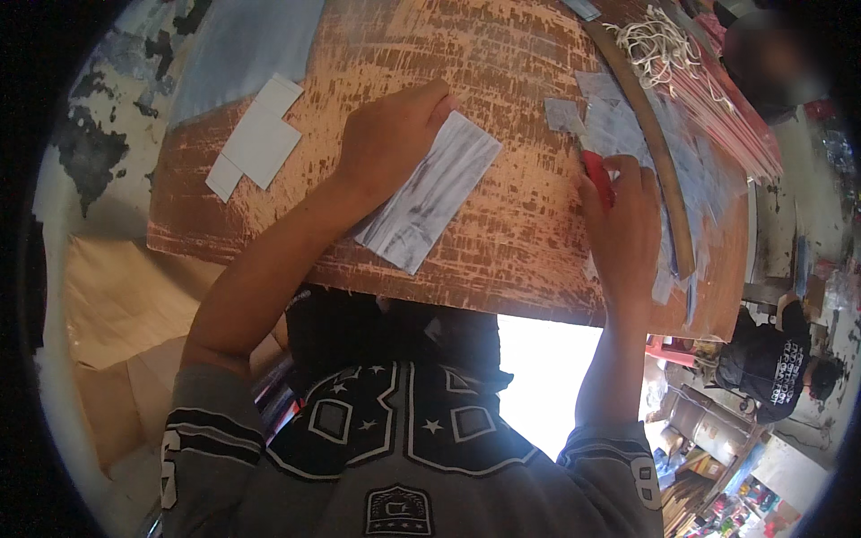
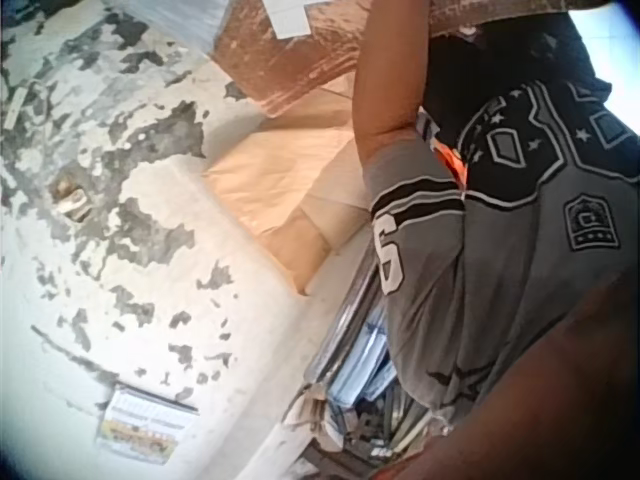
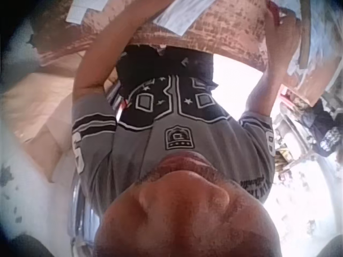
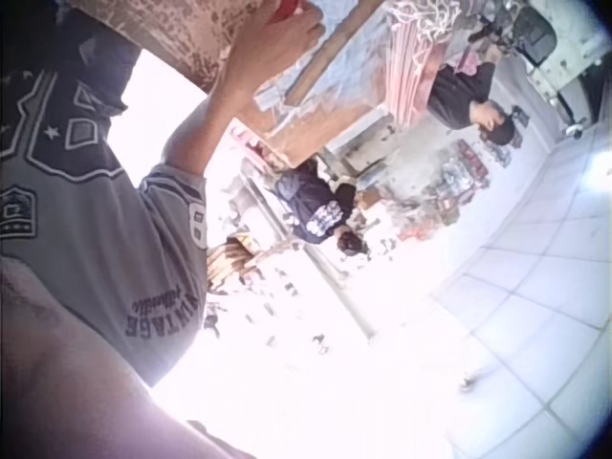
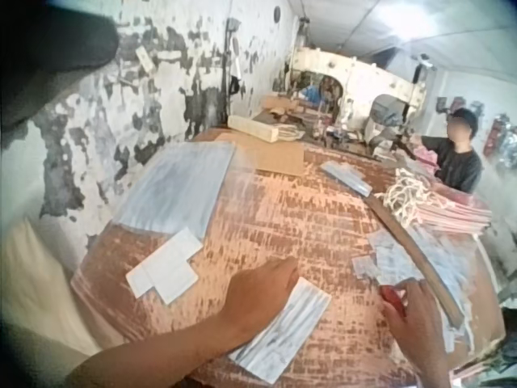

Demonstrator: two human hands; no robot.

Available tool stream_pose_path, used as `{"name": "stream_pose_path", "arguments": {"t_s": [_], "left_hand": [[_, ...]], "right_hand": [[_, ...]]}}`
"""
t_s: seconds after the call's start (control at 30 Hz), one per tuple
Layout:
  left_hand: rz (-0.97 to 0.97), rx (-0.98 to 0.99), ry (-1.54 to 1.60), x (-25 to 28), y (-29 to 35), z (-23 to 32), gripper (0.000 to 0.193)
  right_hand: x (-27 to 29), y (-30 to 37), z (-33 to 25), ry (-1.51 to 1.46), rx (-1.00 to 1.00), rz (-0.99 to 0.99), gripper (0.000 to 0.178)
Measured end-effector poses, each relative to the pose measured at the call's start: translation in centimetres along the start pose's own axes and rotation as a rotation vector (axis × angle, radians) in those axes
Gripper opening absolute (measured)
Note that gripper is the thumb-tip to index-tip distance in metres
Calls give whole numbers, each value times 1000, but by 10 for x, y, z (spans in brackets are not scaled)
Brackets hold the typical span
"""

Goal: The person trims the edge of a thin plastic sheet using a utility knife while holding it on a workbench.

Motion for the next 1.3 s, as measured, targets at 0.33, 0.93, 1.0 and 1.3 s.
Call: {"name": "stream_pose_path", "arguments": {"t_s": [0.33, 0.93, 1.0, 1.3], "left_hand": [[-17, -7, -28, -4, 3, -3, 25], [50, -84, -76, -2, 2, -1, 24], [28, -70, -66, -2, 2, 0, 24], [-9, -31, -58, -2, 2, -1, 26]], "right_hand": [[-5, 8, 16, -181, -71, -81, 34], [-12, 61, -92, -213, 376, -789, 82], [-12, 62, -93, -201, 400, -789, 84], [-6, 55, -95, -123, 426, -809, 71]]}}
Point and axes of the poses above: each hand's wrist, its own y-axis away from the middle knuckle, its own x-axis out of the back of the hand, z = x × y, the point moved 3 cm from there along -y, towards the middle knuckle, and after that the axes turned 3 degrees about z, right-handed, at the moved point
